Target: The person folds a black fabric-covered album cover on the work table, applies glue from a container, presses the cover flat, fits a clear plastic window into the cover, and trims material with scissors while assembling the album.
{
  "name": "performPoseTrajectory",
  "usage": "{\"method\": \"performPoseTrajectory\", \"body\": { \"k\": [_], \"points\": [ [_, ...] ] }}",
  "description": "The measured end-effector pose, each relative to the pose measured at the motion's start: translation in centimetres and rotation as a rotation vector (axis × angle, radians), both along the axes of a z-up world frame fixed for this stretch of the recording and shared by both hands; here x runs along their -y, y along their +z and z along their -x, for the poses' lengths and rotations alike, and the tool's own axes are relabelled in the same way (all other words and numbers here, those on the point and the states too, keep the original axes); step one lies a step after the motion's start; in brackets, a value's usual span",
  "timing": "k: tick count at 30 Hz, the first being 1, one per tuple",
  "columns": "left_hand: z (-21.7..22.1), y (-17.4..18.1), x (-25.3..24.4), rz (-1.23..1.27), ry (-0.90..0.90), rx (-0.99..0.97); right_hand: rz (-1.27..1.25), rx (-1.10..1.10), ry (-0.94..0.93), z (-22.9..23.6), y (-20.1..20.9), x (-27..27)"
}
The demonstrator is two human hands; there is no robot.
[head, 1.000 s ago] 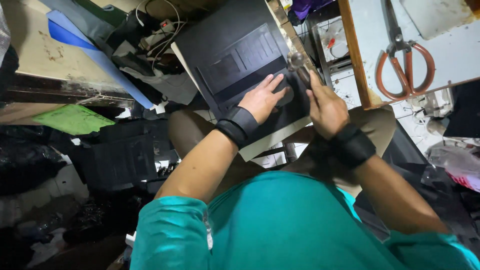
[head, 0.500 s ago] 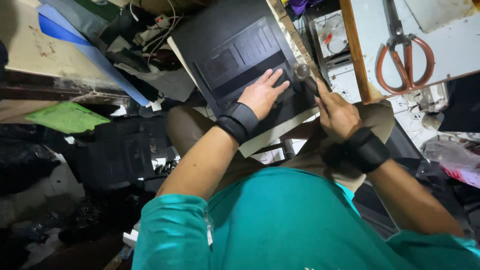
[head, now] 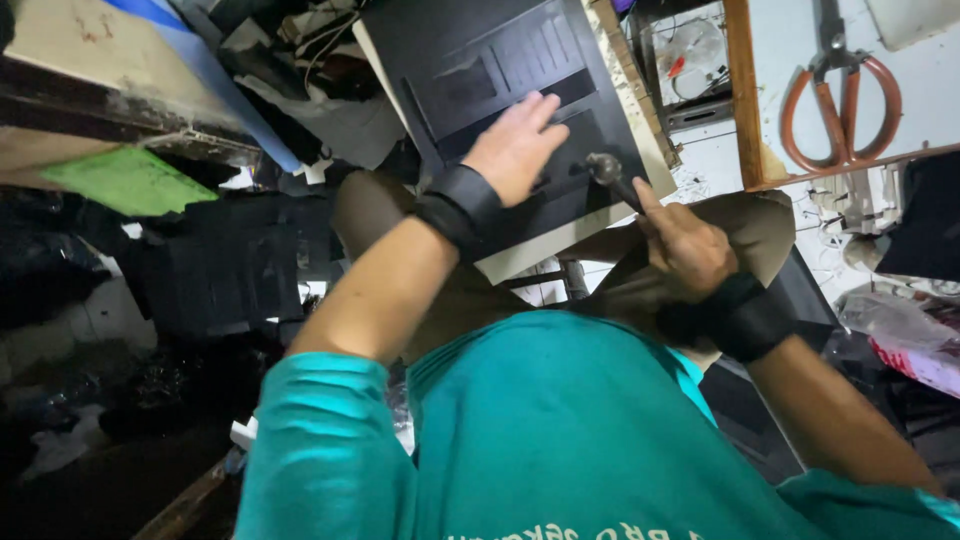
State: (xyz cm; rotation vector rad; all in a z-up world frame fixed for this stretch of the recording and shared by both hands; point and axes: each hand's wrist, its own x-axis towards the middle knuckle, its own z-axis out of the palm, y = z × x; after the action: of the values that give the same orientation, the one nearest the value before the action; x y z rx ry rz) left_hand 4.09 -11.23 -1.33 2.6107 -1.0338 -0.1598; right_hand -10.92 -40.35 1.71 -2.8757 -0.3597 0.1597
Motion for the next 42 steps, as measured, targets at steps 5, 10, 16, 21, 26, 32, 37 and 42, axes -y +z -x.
{"method": "performPoseTrajectory", "body": {
  "k": [5,10,16,21,26,32,37,42],
  "points": [
    [0.8,3.6,-6.1,-0.185,-0.034,0.013,-0.118,0.3,0.2,0.2,2.4,-2.0],
    [1.6,2.9,-6.9,-0.241,0.038,0.061,-0.106,-0.112,0.196,-1.0,2.6,-4.4],
    [2.1,3.2,-7.1,-0.255,0.091,0.131,-0.102,0.087,0.33,-0.5,1.5,-6.0],
    [2.3,3.6,-7.4,-0.262,0.134,0.095,-0.156,0.064,0.392,-0.5,2.1,-7.6],
    [1.4,5.0,-9.7,-0.325,0.199,-0.006,-0.13,0.083,0.446,-0.6,3.5,-9.3],
    [1.7,4.4,-10.8,-0.385,0.245,0.011,-0.009,0.06,0.584,-1.7,3.7,-11.6],
    [1.7,4.6,-11.6,-0.353,0.276,-0.059,-0.071,0.068,0.587,-2.5,3.5,-13.4],
    [0.9,5.0,-13.5,-0.254,0.37,-0.192,-0.029,0.083,0.596,-3.9,3.8,-14.4]
  ]
}}
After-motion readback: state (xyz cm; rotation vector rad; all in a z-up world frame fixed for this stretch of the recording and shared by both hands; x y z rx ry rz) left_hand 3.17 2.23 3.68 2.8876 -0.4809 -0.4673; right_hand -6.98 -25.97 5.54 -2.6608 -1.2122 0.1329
